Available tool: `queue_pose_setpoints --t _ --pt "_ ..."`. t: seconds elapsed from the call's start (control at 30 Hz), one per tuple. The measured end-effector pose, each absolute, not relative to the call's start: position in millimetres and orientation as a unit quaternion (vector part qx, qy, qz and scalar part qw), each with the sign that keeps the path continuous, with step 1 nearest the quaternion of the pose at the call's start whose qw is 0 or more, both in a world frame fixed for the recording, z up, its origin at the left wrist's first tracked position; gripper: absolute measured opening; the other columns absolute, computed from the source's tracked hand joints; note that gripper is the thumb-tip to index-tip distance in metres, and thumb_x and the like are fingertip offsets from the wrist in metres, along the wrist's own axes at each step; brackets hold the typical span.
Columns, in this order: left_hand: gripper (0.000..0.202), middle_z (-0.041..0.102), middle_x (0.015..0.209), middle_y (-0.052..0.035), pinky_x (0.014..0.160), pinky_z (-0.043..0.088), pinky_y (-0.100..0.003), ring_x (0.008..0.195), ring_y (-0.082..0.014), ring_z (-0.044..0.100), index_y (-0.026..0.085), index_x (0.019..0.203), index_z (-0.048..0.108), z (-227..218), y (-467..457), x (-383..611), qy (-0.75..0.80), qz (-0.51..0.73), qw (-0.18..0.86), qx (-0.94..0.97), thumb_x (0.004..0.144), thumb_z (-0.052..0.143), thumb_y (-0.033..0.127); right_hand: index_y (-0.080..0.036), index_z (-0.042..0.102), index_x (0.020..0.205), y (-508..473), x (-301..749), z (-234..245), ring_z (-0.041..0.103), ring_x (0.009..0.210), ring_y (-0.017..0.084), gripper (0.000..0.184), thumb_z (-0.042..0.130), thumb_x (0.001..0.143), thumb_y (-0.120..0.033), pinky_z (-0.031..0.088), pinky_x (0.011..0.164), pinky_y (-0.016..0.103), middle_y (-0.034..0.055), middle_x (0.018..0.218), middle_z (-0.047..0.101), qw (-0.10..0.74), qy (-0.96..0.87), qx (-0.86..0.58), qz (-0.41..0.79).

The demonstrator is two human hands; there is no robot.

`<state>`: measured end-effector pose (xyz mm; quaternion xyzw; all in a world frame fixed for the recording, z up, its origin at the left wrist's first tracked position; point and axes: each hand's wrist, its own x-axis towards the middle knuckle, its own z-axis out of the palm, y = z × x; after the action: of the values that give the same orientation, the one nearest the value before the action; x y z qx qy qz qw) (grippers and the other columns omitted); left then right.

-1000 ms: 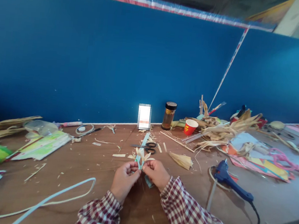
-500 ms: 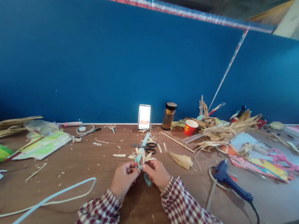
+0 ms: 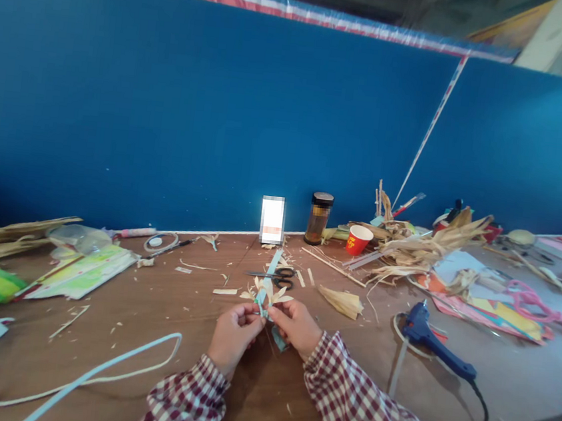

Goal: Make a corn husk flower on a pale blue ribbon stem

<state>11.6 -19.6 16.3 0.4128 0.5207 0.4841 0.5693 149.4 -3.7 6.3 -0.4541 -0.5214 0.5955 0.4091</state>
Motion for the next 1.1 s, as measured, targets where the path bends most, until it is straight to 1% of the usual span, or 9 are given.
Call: queue_pose_setpoints --t 0.1,0.23,0.33,0.4,0.57,0.73,0.87,1.03,1.1 --pt "0.04 0.058 0.052 0.0034 0.032 0.029 -0.017 0.033 -0.004 0.04 0.012 0.08 0.059 17 -20 12 0.525 0.486 0.563 0.413 0.052 0.074 0.035 -0.014 0.057 0.08 -3 149 4 0.028 0.033 0.003 0.032 0.06 0.072 -0.045 0.02 0.034 0.016 -0.0101 0.043 0.038 0.412 -0.521 -0.458 0.591" --pt "0.041 0.059 0.052 0.0032 0.031 0.028 -0.017 0.032 -0.004 0.039 0.012 0.082 0.058 17 -20 12 0.532 0.486 0.555 0.415 0.053 0.073 0.037 -0.014 0.057 0.078 -2 149 2 0.031 0.035 0.003 0.033 0.061 0.071 -0.046 0.021 0.034 0.016 -0.0084 0.047 0.041 0.414 -0.523 -0.459 0.587" --pt "0.039 0.055 0.048 0.0051 0.03 0.027 -0.016 0.03 -0.004 0.037 0.012 0.083 0.058 15 -20 12 0.531 0.477 0.555 0.427 0.056 0.07 0.037 -0.014 0.058 0.078 -2 149 3 0.03 0.035 0.003 0.033 0.061 0.07 -0.046 0.02 0.034 0.016 -0.0088 0.045 0.039 0.414 -0.519 -0.462 0.588" --pt "0.038 0.056 0.048 0.0049 0.03 0.026 -0.016 0.03 -0.0037 0.037 0.012 0.084 0.058 13 -20 12 0.531 0.476 0.555 0.429 0.058 0.07 0.037 -0.014 0.058 0.077 -3 149 6 0.028 0.034 0.003 0.033 0.061 0.07 -0.046 0.02 0.034 0.016 -0.0093 0.043 0.038 0.416 -0.514 -0.468 0.586" --pt "0.04 0.058 0.052 0.0032 0.031 0.027 -0.016 0.03 -0.0032 0.038 0.011 0.084 0.057 13 -19 12 0.532 0.486 0.554 0.417 0.057 0.07 0.036 -0.013 0.057 0.077 -4 149 11 0.029 0.035 0.003 0.033 0.06 0.07 -0.045 0.02 0.033 0.016 -0.0089 0.041 0.038 0.425 -0.491 -0.494 0.578" --pt "0.039 0.059 0.052 0.003 0.031 0.028 -0.016 0.031 -0.0035 0.039 0.01 0.085 0.056 12 -18 11 0.54 0.483 0.555 0.41 0.057 0.069 0.034 -0.014 0.055 0.072 -3 151 11 0.03 0.033 0.003 0.03 0.057 0.072 -0.044 0.021 0.033 0.015 -0.0079 0.041 0.043 0.422 -0.493 -0.505 0.569" --pt "0.037 0.057 0.05 0.0041 0.031 0.028 -0.015 0.032 -0.0035 0.039 0.01 0.084 0.056 12 -18 11 0.545 0.48 0.553 0.408 0.058 0.069 0.033 -0.015 0.055 0.072 -3 152 12 0.03 0.032 0.003 0.029 0.055 0.073 -0.045 0.02 0.033 0.015 -0.0075 0.041 0.044 0.424 -0.497 -0.503 0.565" --pt "0.04 0.057 0.049 0.0046 0.031 0.029 -0.015 0.032 -0.004 0.041 0.01 0.083 0.057 16 -19 12 0.542 0.484 0.558 0.4 0.054 0.071 0.034 -0.016 0.056 0.068 -5 152 16 0.033 0.037 0.004 0.028 0.062 0.07 -0.043 0.025 0.036 0.017 -0.0066 0.043 0.044 0.448 -0.518 -0.479 0.548" --pt "0.041 0.058 0.052 0.0036 0.032 0.029 -0.015 0.032 -0.004 0.042 0.01 0.083 0.056 18 -20 13 0.541 0.489 0.563 0.389 0.053 0.072 0.035 -0.016 0.057 0.068 -5 152 15 0.037 0.041 0.006 0.027 0.063 0.069 -0.041 0.03 0.04 0.018 -0.0047 0.048 0.048 0.464 -0.528 -0.462 0.541"
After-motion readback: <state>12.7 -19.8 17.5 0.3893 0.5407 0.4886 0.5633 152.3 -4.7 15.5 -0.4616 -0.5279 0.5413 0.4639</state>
